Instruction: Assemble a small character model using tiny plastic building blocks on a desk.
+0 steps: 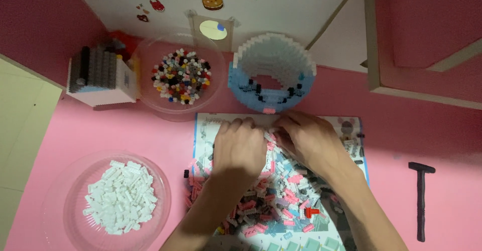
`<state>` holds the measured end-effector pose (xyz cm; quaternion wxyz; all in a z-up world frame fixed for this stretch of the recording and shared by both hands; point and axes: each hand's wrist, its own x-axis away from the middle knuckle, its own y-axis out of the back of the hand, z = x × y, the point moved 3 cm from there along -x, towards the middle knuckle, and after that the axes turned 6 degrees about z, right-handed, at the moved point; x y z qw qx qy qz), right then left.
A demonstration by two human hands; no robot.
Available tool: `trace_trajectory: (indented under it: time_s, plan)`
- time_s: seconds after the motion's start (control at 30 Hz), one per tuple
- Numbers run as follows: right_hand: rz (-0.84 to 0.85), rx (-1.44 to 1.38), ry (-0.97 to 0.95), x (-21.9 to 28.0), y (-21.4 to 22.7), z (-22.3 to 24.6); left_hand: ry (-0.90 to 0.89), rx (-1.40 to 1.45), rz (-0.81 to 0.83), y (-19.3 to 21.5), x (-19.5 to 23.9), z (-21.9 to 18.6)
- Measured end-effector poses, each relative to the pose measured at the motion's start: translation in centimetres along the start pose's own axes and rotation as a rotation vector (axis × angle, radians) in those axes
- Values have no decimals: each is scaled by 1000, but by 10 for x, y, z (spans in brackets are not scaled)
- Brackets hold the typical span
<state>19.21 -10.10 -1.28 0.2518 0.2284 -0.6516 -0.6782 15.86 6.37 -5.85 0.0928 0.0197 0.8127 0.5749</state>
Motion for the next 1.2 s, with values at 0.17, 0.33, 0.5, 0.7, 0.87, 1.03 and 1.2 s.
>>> trace_trajectory:
  time_s: [0.17, 0.33, 0.5, 0.7, 0.87, 1.03, 1.2]
  plan:
    - [168, -75, -71, -2, -5, -6, 24, -44, 490, 20, -3, -1]
    - [14, -230, -139, 10, 31, 10, -132, 101, 225, 19, -3, 11]
    - [-416, -482, -174, 67, 47, 6, 57, 823, 69, 68, 22, -9]
    - [-351, -661, -133, 97, 62, 69, 676, 2221, 318, 42, 84, -47]
    - [-156, -862, -267, 90, 54, 69, 1162, 2501, 156, 6, 131, -42]
    - [-120, -650, -20, 59, 44, 50, 569, 2868, 553, -23, 182, -11]
    - [1, -633, 53, 33, 55, 88, 635, 2523, 255, -25, 204, 6]
